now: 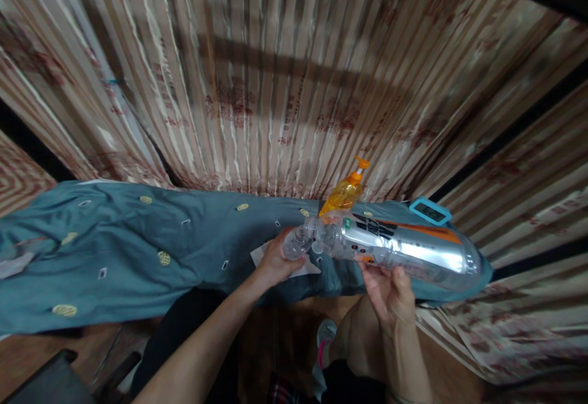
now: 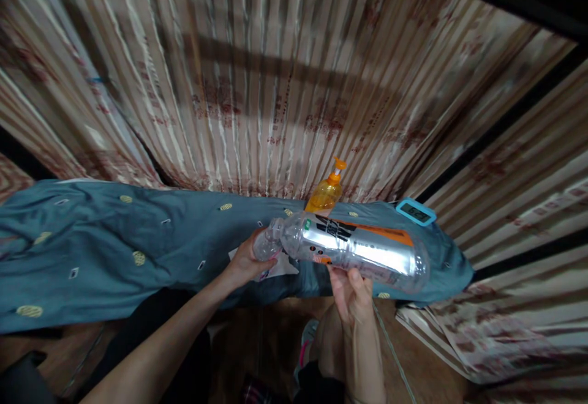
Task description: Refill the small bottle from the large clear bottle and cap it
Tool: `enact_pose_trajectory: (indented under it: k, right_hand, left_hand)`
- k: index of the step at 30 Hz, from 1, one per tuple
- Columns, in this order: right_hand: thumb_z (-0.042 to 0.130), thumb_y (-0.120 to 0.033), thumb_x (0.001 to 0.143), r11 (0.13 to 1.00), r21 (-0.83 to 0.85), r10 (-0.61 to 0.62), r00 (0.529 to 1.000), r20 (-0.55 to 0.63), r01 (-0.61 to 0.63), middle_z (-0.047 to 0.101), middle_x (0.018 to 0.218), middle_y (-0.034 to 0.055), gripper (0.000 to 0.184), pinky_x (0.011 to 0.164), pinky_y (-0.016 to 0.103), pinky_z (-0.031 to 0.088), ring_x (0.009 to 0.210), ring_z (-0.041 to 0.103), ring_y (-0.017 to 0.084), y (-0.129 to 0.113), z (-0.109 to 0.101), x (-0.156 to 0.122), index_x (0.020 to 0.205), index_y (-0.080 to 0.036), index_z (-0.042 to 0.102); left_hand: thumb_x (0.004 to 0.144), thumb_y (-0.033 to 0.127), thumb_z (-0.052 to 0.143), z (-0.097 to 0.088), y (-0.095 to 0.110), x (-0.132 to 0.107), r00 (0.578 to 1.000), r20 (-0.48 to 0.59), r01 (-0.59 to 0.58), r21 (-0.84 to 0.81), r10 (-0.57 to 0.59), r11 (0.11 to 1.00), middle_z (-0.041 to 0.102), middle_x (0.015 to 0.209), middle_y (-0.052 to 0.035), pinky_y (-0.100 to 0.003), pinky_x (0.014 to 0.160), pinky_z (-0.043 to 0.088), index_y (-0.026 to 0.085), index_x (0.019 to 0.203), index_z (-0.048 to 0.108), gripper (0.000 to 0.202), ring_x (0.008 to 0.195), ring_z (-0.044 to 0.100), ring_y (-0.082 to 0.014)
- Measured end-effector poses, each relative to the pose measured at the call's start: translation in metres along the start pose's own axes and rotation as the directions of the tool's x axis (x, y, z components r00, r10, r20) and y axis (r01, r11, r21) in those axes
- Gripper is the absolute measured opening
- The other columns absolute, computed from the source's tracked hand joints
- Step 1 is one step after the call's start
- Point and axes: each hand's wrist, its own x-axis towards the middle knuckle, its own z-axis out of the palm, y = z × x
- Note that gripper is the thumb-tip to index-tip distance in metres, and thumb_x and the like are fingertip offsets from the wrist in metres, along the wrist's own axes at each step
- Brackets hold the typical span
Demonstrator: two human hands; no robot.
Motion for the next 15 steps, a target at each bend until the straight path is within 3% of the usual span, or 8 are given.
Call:
enact_pose_trajectory:
  k: [4, 9, 15]
  right_hand:
    - [0.075, -0.048, 0.063, 1.0, -0.022, -0.007, 1.0, -0.004, 0.007, 0.075, 0.084, -0.0005, 0.033, 0.096, 0.053, 0.044, 0.093, 0.067, 0.024, 0.001, 0.0002, -0.0007, 0.09, -0.031, 0.071]
    - [0.078, -0.048, 0.059, 1.0, -0.015, 0.011, 0.999, -0.036, -0.011, 0.075, 0.081, -0.0008, 0.032, 0.095, 0.053, 0.045, 0.093, 0.067, 0.024, 0.0013, 0.0017, -0.0009, 0.084, -0.03, 0.071]
    - [0.08, -0.047, 0.055, 1.0, -0.01, 0.029, 0.999, -0.018, -0.029, 0.075, 0.086, -0.0007, 0.037, 0.097, 0.055, 0.042, 0.094, 0.066, 0.025, -0.0019, 0.0074, -0.0017, 0.088, -0.031, 0.07]
  left_hand:
    - [0.057, 0.01, 0.071, -0.0007, -0.0011, 0.0001, 1.0, 0.025, -0.006, -0.021, 0.006, 1.0, 0.068, 0.101, -0.0017, -0.034, 0.088, 0.049, 0.017, 0.11, 0.056, 0.055, 0.092, 0.064, -0.0206]
    - [0.057, 0.011, 0.071, -0.0009, -0.0031, 0.0004, 0.999, 0.023, -0.042, 0.003, 0.042, 0.999, 0.068, 0.104, -0.003, -0.034, 0.089, 0.048, 0.017, 0.111, 0.057, 0.056, 0.095, 0.063, -0.0219]
    - [0.058, 0.011, 0.069, -0.0002, 0.001, 0.0001, 1.0, 0.022, 0.001, -0.014, -0.001, 1.0, 0.068, 0.1, -0.0027, -0.033, 0.085, 0.049, 0.016, 0.111, 0.056, 0.055, 0.091, 0.064, -0.0206]
